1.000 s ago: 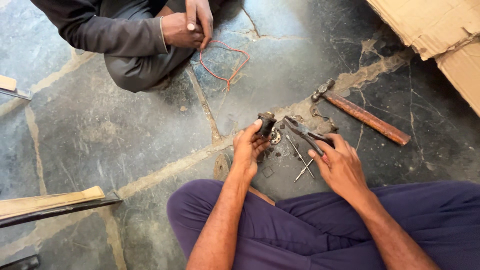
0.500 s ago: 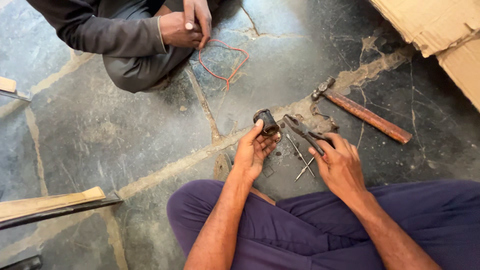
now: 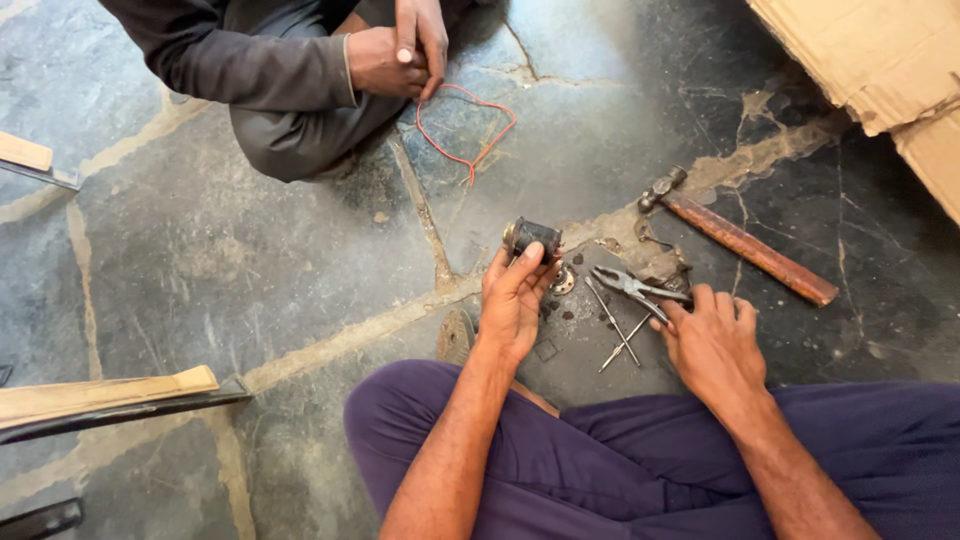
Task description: The person sits on the floor and uses a hammer and pliers to disassemble a small electric motor. They strike the motor housing to loosen parts, remove internal components, and inspect the separated pieces while a second person handles wires nearby.
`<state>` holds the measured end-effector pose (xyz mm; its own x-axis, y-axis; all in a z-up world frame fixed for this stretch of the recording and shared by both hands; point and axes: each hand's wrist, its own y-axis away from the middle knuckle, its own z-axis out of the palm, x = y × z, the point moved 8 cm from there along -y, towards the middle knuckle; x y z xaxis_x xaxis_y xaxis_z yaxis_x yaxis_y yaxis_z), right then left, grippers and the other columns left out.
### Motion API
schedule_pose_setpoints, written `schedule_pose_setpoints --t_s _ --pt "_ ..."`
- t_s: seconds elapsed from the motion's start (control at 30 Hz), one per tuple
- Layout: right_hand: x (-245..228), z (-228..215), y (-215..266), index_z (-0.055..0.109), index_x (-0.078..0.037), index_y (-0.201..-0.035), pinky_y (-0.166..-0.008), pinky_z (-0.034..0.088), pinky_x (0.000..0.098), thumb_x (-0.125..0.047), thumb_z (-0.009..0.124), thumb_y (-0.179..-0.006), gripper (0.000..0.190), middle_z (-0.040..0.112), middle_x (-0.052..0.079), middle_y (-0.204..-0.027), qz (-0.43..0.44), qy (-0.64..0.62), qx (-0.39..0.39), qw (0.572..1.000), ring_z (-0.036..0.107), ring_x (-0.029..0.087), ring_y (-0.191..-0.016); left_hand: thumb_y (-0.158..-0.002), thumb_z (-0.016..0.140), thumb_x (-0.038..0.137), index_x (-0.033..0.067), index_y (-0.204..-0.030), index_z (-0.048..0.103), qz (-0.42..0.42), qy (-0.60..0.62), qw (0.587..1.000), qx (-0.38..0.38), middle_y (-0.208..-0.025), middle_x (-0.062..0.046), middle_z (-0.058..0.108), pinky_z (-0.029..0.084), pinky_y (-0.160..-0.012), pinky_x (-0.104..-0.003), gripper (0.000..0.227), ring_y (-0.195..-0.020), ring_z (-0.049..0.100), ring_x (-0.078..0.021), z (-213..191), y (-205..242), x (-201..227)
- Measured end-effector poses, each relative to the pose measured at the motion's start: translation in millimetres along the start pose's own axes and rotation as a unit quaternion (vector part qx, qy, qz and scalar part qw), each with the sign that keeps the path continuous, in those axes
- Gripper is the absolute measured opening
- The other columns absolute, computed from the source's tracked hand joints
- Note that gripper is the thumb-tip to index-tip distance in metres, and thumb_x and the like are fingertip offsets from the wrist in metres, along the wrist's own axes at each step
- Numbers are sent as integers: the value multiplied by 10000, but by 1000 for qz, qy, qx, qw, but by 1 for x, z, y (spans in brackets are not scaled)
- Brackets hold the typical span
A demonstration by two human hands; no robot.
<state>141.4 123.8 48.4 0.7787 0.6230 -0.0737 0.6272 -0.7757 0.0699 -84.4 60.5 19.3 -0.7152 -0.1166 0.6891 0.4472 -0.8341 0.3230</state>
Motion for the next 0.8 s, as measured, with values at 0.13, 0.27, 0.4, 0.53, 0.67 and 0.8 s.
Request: schedule_pose_setpoints --t_s 0.13,0.27,0.4,0.53,0.67,0.8 --pt "0 1 3 729 -216 -1227 -983 420 491 -401 634 -921 370 624 88 -1157 1 -32 12 999 574 282 -1103 -960 669 103 23 -1240 617 3 16 999 -48 -1173 -103 704 528 -1032 -401 297 -1109 684 -228 15 5 2" --pt "-10 -31 7 702 -136 -1289 -1023 397 518 -313 659 -954 381 600 146 -1278 -9 -164 146 975 555 339 -1179 -961 638 88 -10 -1286 579 -10 20 998 -66 -1216 -145 703 518 -1060 -423 344 -1169 682 -266 24 10 5" --pt "-17 -53 7 679 -101 -1251 -1134 348 565 -275 686 -932 363 574 171 -1339 -33 -153 208 966 537 357 -1252 -950 599 109 3 -1410 522 -18 35 997 -72 -1230 -139 689 510 -1076 -443 478 -1177 669 -273 26 13 8" --pt "-15 -48 3 684 -109 -1233 -1134 342 576 -282 701 -923 355 566 184 -1283 -29 -140 166 976 541 360 -1232 -960 552 154 -16 -1466 486 -34 65 993 -96 -1250 -178 684 506 -1099 -462 538 -1180 669 -304 27 12 5" --pt "-14 -41 3 684 -114 -1234 -1104 349 584 -279 703 -921 355 578 168 -1258 -30 -160 147 976 557 344 -1207 -950 536 171 -41 -1472 485 -55 68 993 -82 -1276 -199 674 511 -1099 -466 566 -1204 660 -326 22 9 -2" --pt "-13 -48 6 686 -117 -1254 -1120 365 570 -235 725 -891 383 562 186 -1266 -35 -163 177 970 534 379 -1210 -914 522 212 -62 -1470 469 -60 125 984 -115 -1229 -206 675 537 -1020 -472 622 -1137 681 -325 25 12 4"
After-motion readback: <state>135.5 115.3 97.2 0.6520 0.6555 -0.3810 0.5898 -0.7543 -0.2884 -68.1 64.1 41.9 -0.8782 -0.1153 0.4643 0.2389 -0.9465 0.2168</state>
